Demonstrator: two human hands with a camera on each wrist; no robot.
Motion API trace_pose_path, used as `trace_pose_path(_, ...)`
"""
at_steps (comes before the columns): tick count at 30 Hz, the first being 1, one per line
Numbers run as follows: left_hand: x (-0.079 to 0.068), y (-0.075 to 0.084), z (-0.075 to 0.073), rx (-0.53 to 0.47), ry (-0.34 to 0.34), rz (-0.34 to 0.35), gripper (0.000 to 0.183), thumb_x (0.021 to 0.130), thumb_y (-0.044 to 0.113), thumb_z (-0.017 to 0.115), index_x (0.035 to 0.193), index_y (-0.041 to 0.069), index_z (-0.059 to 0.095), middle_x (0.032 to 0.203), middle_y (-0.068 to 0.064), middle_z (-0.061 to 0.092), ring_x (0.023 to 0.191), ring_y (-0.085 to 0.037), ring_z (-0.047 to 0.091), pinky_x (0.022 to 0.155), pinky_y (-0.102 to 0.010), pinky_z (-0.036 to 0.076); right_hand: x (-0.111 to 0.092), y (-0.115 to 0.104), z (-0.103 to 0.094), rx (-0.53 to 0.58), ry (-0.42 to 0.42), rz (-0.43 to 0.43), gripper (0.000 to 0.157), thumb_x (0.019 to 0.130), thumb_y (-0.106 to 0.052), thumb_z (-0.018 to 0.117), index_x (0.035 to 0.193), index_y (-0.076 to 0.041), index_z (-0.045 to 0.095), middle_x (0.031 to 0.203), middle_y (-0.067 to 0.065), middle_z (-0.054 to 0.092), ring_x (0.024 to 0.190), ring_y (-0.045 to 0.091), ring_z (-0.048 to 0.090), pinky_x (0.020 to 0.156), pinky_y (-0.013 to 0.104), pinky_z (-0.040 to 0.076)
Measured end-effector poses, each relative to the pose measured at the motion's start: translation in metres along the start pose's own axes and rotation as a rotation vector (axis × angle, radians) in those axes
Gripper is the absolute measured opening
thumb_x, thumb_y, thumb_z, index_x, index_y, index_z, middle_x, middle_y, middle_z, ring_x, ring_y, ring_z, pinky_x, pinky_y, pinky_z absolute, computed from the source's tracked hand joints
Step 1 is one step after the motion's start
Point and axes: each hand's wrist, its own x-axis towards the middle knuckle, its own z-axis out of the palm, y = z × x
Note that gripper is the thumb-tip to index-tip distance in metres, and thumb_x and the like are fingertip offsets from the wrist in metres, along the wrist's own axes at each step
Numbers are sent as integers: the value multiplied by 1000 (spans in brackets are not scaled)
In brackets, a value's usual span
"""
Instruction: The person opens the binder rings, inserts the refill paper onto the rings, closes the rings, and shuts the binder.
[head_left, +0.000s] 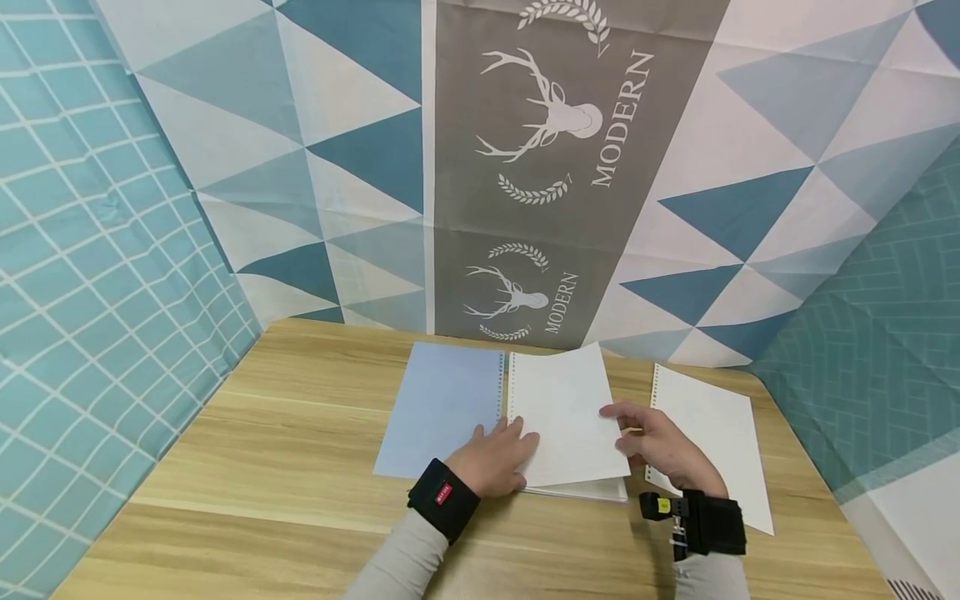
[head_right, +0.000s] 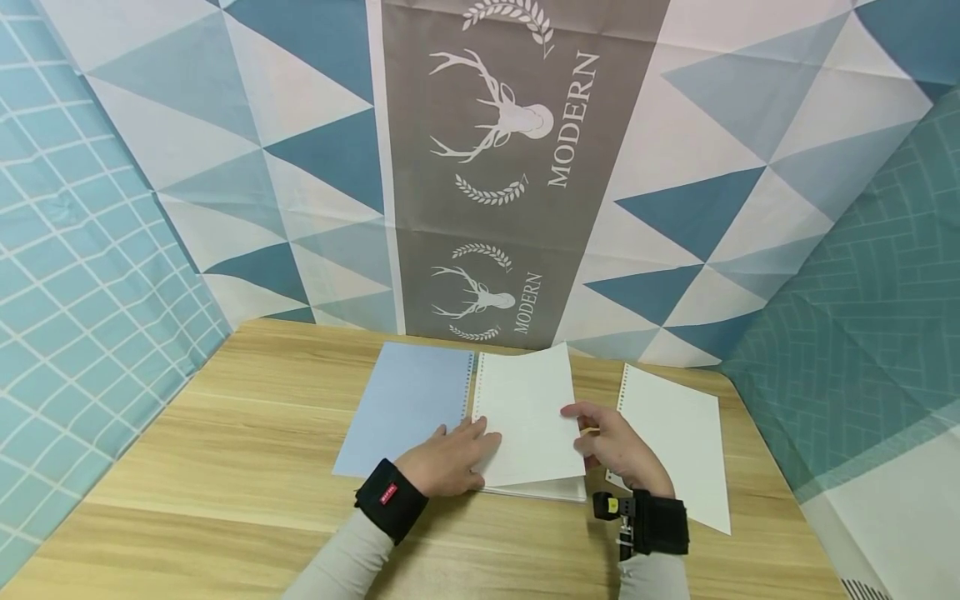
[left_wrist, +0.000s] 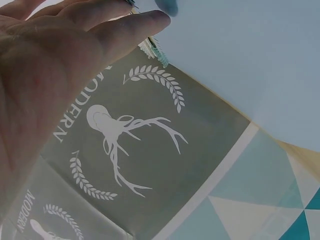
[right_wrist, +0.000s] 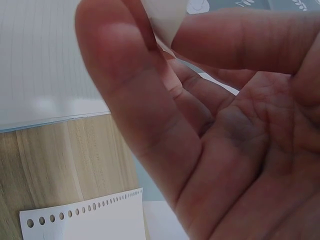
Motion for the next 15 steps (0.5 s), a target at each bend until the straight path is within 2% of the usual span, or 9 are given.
trace_pose_path(8,1,-4,-1,-22,11,-14,47,88,23,77,130,17,55,156,-19,47,146,-41,42,111,-66,40,1,1,-1,-11,0,6,51,92,6,55,143,3,50,114,20,44,66,21,52,58,35,51)
trace_pose_path(15,-1,-6,-3,-32,12,-13,48,86,24,80,127,17,56,155,-19,47,146,-42,43,111,-66,40,2,4,-2,-21,24,30,50,91,6,55,141,1,52,120,24,48,70,22,54,61,36,54)
